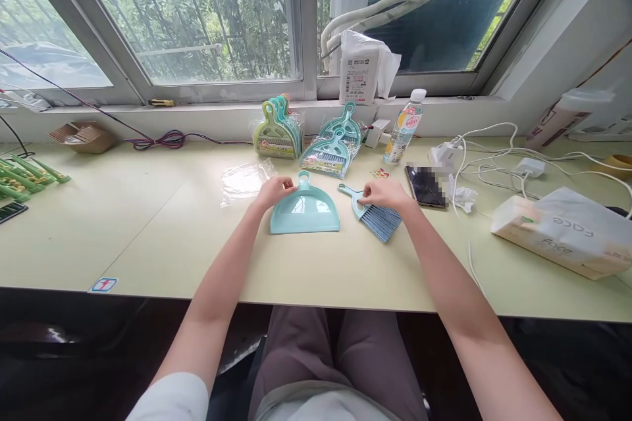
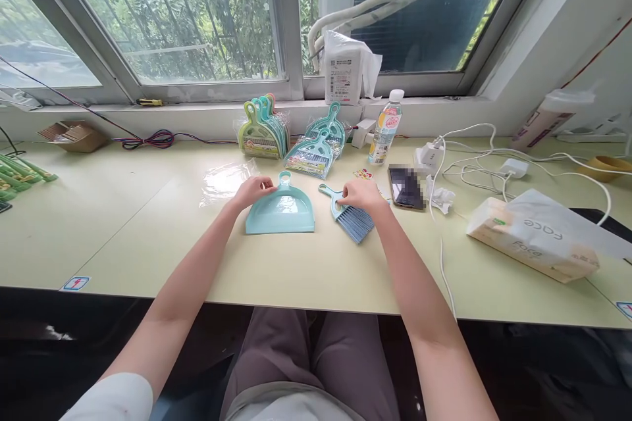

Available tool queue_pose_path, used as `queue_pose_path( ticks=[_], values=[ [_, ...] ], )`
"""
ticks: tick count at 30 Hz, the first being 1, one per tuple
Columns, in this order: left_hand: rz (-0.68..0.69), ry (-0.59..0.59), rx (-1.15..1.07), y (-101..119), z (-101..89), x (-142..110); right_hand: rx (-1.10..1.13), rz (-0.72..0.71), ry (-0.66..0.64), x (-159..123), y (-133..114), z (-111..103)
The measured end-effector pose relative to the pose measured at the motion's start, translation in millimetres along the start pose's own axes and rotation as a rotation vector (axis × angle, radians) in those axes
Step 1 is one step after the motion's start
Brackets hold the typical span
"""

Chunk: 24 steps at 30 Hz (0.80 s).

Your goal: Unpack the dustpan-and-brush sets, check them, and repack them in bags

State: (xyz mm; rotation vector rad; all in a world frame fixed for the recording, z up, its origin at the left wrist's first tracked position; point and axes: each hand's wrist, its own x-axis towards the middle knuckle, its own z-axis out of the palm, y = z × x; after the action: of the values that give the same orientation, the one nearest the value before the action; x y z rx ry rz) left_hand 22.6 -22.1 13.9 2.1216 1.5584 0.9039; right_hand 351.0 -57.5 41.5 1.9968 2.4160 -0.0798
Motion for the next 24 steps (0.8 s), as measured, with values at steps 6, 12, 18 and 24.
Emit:
queue_pose_path(
  ticks=[6, 12, 18, 24],
  values=[
    [0.015, -0.038, 0.147, 22, 16.9, -4, 0.203, 0.032, 0.163, -2, 3, -11],
    [0.429, -0.188, 0.061, 61, 40.0, -19, 0.223, -0.175, 0.080, -5, -21, -10],
    [0.607, -0.045, 0.386, 48, 40.0, -17, 0.206, -0.196, 0.114, -3, -36, -1],
    [0.792, -0.059, 0.550, 41, 45.6, -17, 0.316, -0.235, 0.124, -3, -47, 6]
  ],
)
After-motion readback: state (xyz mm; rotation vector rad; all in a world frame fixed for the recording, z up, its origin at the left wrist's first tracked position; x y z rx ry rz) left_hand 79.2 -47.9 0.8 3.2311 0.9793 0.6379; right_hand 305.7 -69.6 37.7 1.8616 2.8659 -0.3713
